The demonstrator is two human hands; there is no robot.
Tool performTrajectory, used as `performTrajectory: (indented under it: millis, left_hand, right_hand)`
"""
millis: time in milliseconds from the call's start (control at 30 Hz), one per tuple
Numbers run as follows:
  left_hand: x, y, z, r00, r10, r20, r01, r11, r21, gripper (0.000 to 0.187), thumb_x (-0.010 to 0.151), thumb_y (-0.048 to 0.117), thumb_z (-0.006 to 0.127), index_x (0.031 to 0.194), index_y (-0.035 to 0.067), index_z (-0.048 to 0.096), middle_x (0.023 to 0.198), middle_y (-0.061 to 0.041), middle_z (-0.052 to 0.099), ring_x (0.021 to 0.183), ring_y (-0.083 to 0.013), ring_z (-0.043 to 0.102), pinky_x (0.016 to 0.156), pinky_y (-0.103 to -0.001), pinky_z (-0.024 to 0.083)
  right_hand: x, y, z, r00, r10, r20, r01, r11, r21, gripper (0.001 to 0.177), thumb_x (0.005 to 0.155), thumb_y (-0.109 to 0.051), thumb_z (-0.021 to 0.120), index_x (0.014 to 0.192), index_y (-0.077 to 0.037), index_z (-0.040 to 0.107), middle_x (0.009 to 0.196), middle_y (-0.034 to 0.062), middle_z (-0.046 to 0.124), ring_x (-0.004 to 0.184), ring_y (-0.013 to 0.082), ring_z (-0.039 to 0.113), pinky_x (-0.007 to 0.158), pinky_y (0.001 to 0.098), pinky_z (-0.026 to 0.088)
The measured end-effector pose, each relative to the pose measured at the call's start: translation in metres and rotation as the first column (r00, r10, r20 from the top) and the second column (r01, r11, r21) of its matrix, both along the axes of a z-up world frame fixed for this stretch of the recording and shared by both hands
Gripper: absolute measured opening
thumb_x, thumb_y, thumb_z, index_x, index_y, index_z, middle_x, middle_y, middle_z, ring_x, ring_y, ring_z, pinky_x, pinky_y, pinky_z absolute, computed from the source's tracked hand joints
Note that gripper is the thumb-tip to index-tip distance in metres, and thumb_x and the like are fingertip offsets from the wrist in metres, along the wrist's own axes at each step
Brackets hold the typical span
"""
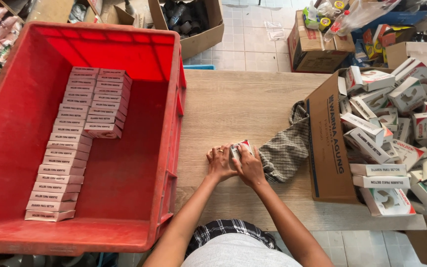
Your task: Sorting and organizing small product boxes by moving them between a table, a cardboard box, and a large red plastic crate, occasionally wiping them with a cloth.
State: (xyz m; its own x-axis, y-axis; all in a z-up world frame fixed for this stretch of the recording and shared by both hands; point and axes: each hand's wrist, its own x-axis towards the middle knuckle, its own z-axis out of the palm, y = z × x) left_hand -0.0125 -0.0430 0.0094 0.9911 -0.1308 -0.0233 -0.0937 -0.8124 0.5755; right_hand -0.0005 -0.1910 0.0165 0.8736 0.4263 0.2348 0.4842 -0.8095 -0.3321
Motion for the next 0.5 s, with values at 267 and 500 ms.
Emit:
performTrajectory:
  millis: [267, 500]
  left_hand:
    - [-0.003, 0.009, 0.01, 0.999, -0.02, -0.03, 0.019, 0.999, -0.042, 0.099, 0.048, 0.045, 0.07, 0.137, 0.019, 0.035, 0.124, -0.004, 0.047, 0.115, -0.029, 0.036, 0.098, -0.052, 0.021]
    - [-0.003, 0.007, 0.008, 0.997, 0.004, -0.071, -0.008, 0.998, -0.065, 0.105, 0.045, 0.058, 0.073, 0.136, 0.021, 0.036, 0.124, -0.002, 0.047, 0.116, -0.0268, 0.036, 0.098, -0.052, 0.021]
  right_hand:
    - [-0.024, -0.005, 0.005, 0.995, 0.097, -0.018, -0.096, 0.994, 0.05, 0.049, 0.09, -0.037, 0.045, 0.128, -0.005, 0.047, 0.122, 0.0095, 0.059, 0.111, 0.02, 0.058, 0.108, 0.0397, 0.027]
    - [-0.008, 0.003, 0.012, 0.999, -0.034, -0.017, 0.034, 0.999, -0.002, 0.061, 0.089, -0.039, 0.047, 0.136, -0.002, 0.036, 0.133, 0.0156, 0.05, 0.127, 0.0265, 0.043, 0.109, 0.0535, 0.016]
